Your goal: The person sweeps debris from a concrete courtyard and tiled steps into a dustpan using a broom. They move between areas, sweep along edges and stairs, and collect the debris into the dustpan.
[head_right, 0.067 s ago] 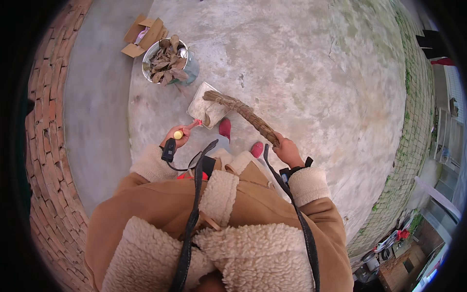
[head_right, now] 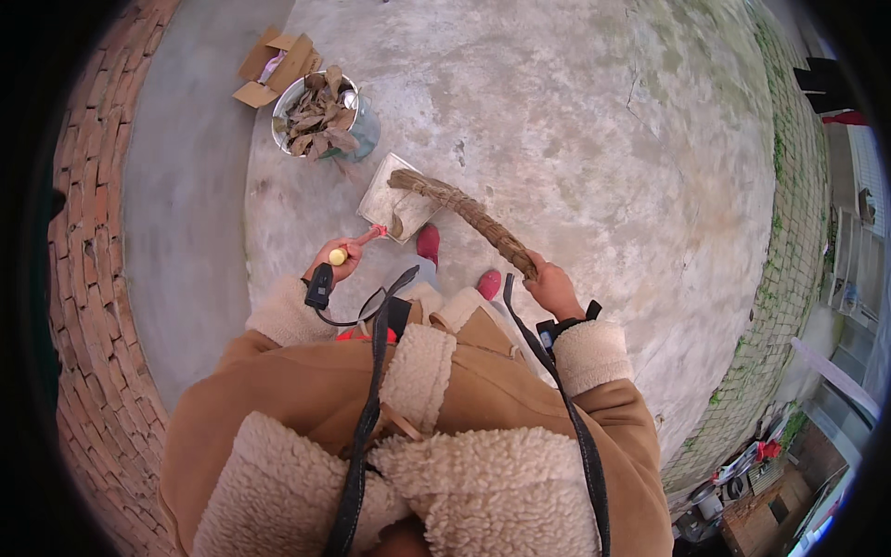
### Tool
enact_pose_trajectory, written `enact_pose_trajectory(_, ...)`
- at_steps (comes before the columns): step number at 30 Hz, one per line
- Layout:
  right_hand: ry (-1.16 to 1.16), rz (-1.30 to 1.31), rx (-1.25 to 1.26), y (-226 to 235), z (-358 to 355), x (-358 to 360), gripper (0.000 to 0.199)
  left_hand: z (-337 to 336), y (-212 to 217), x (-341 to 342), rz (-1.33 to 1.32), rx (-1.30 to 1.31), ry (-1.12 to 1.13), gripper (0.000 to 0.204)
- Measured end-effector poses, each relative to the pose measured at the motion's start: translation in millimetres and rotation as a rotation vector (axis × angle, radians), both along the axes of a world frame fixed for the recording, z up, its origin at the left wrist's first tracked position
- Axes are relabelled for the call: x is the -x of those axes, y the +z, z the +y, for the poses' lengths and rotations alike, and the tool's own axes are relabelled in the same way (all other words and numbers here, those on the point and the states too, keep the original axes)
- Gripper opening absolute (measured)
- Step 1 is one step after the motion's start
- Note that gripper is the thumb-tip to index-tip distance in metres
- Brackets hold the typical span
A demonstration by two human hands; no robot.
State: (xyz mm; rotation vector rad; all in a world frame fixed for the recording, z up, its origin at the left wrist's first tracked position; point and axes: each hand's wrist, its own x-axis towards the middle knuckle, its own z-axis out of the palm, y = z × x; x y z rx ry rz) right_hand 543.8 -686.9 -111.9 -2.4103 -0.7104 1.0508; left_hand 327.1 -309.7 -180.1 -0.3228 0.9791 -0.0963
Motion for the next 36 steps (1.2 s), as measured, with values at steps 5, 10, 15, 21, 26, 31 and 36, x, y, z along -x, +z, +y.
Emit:
enact_pose_trajectory(5,-0.056,-0.016,-0.079,68,-101,-6,0.055,-89,90,4,0.049,-0.051,0.134,0.014)
enact_pose_trajectory(10,-0.119,-0.094,-0.137,153,-190,7,0.056,-162,172,26,-0.057,-0.097,0.183,0.016)
enact_pose_trajectory(15,-0.138,-0.206,-0.298,225,-235,16,0.056,-205,248,47,-0.214,-0.102,0.212,0.012)
enact_pose_trajectory(21,-0.126,-0.186,-0.537,249,-214,41,0.056,-205,321,94,-0.293,-0.459,0.221,0.022)
enact_pose_trajectory(26,-0.180,0.000,-0.657,237,-166,68,0.055,-190,352,128,-0.088,-0.969,0.100,0.018)
enact_pose_trajectory(31,-0.172,0.125,-0.662,228,-121,99,0.055,-176,346,149,0.128,-1.417,-0.091,0.019)
enact_pose_trajectory(36,-0.038,0.000,-0.572,221,-67,116,0.056,-132,318,171,0.244,-1.588,-0.105,0.040)
